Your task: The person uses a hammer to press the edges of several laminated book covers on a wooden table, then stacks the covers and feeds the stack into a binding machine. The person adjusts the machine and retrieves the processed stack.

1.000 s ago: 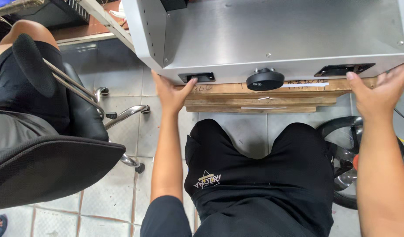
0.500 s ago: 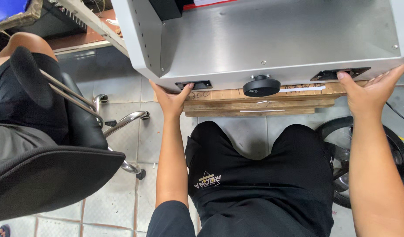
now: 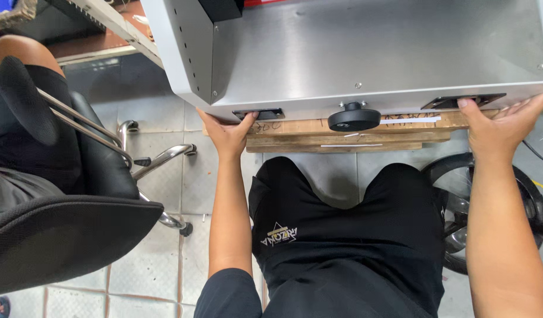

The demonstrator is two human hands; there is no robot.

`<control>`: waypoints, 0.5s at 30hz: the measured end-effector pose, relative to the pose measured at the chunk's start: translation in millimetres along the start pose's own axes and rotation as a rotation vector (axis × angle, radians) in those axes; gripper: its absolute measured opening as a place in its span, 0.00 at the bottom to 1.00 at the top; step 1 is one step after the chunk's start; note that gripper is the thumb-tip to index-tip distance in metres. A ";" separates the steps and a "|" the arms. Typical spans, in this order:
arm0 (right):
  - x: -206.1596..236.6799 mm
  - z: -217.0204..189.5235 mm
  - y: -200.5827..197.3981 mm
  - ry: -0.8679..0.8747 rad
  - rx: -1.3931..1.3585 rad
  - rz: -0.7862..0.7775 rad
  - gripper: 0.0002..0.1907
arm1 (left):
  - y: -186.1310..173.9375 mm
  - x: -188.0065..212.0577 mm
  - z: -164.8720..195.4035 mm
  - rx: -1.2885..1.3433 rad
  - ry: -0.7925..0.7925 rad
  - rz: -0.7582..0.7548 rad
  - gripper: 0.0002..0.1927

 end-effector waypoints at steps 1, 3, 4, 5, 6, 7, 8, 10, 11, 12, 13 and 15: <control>0.8 1.2 -0.3 -0.004 0.002 0.004 0.56 | 0.1 0.0 -1.1 0.002 -0.011 0.001 0.49; 1.7 2.2 -0.1 -0.022 0.003 0.008 0.56 | 0.7 -0.6 -1.4 0.010 -0.014 -0.004 0.50; 1.8 2.6 0.2 -0.025 0.010 0.009 0.56 | 1.0 -0.6 -1.5 0.014 -0.018 -0.008 0.51; 2.0 2.5 0.4 -0.028 0.017 0.011 0.56 | 1.1 -0.5 -1.0 0.011 -0.012 -0.006 0.51; 2.1 2.9 0.1 -0.022 0.030 0.017 0.57 | 1.4 -0.3 -0.3 0.008 -0.007 -0.007 0.52; 2.4 3.2 -0.3 -0.014 0.028 0.027 0.57 | 1.8 0.3 0.7 0.006 -0.001 -0.008 0.52; 2.7 3.7 -1.4 -0.005 0.026 0.037 0.57 | 1.7 0.8 1.8 0.000 0.009 -0.001 0.53; 3.2 1.9 -3.0 0.006 0.012 0.064 0.58 | 1.8 2.5 3.8 -0.006 0.032 0.006 0.55; 3.1 0.1 -3.9 0.006 0.014 0.073 0.58 | 2.7 3.2 4.2 0.023 0.032 0.002 0.55; 2.9 -2.4 -3.4 -0.004 0.031 0.072 0.58 | 2.9 4.0 4.6 0.052 0.033 -0.001 0.55; 2.5 -4.6 -3.1 -0.009 0.031 0.066 0.58 | 3.1 4.6 4.8 0.079 0.034 -0.002 0.56; 1.5 -7.9 -1.1 -0.015 0.016 0.051 0.56 | 3.8 5.5 4.8 0.073 0.034 -0.006 0.54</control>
Point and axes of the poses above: each hand's wrist, its own x-axis away from the middle knuckle, its own y-axis out of the palm, z = x × y, the point moved 7 cm from there along -x, towards the middle knuckle, and after that the axes turned 2 degrees about -y, right-handed, at the moved point
